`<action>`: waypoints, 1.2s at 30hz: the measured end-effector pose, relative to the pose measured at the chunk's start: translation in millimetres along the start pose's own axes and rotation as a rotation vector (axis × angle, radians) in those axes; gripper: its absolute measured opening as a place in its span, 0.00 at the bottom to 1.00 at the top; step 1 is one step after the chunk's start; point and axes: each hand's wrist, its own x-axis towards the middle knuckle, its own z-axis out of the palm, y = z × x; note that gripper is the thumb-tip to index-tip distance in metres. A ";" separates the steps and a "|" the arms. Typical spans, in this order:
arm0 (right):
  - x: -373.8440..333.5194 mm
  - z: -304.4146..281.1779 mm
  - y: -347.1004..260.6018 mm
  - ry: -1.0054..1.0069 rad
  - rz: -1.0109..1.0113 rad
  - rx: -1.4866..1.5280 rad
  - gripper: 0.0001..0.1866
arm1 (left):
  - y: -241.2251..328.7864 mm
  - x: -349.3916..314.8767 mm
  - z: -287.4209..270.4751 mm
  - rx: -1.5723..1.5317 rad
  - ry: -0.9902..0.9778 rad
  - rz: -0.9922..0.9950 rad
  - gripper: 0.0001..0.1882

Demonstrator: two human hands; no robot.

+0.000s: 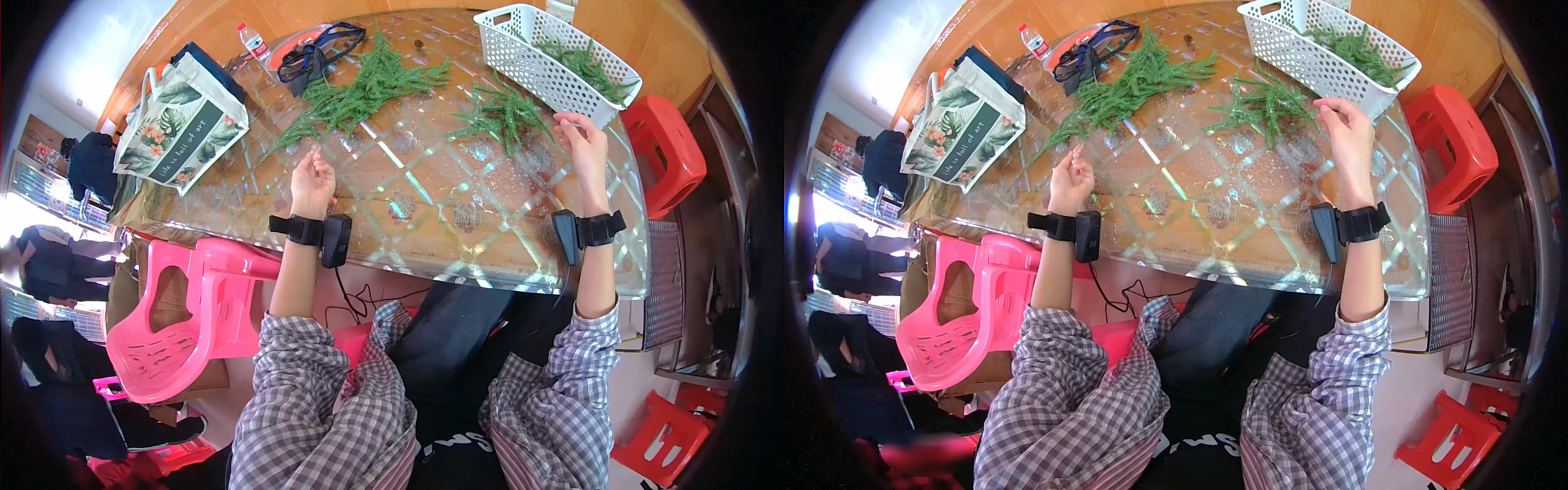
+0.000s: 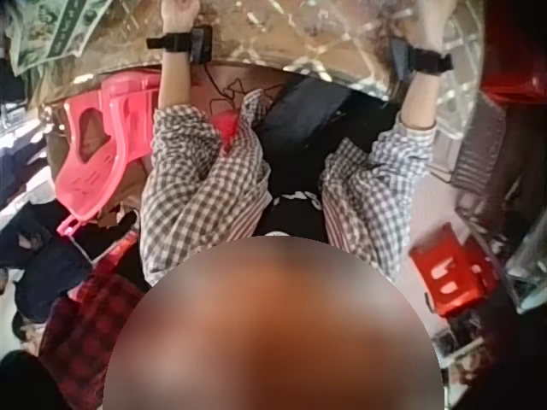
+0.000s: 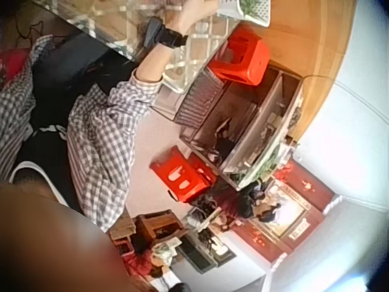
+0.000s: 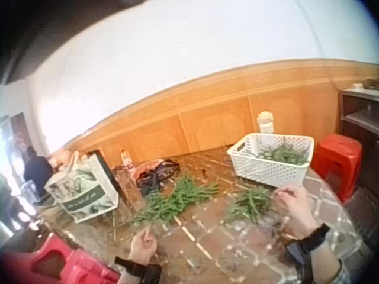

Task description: Sorting through a bunch of green herbs on a table, picking off specific leaves or segments.

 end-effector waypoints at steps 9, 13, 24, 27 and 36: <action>1.7 -0.1 4.8 -0.030 -0.011 0.006 0.09 | -3.2 -3.7 -1.9 0.096 -0.048 -0.033 0.14; 1.9 -0.7 5.1 -0.052 0.006 -0.016 0.09 | -2.7 -3.8 -2.4 0.114 -0.054 -0.015 0.15; -1.2 1.1 0.2 -0.067 -0.009 -0.031 0.09 | 8.2 -2.7 -4.8 0.286 -0.128 0.102 0.19; 1.0 0.2 4.3 -0.086 -0.015 -0.013 0.09 | 9.3 -5.4 -5.4 0.433 -0.083 0.192 0.19; 1.2 3.0 7.0 -0.070 -0.017 -0.028 0.09 | 24.5 -11.8 -11.3 0.654 -0.103 0.155 0.17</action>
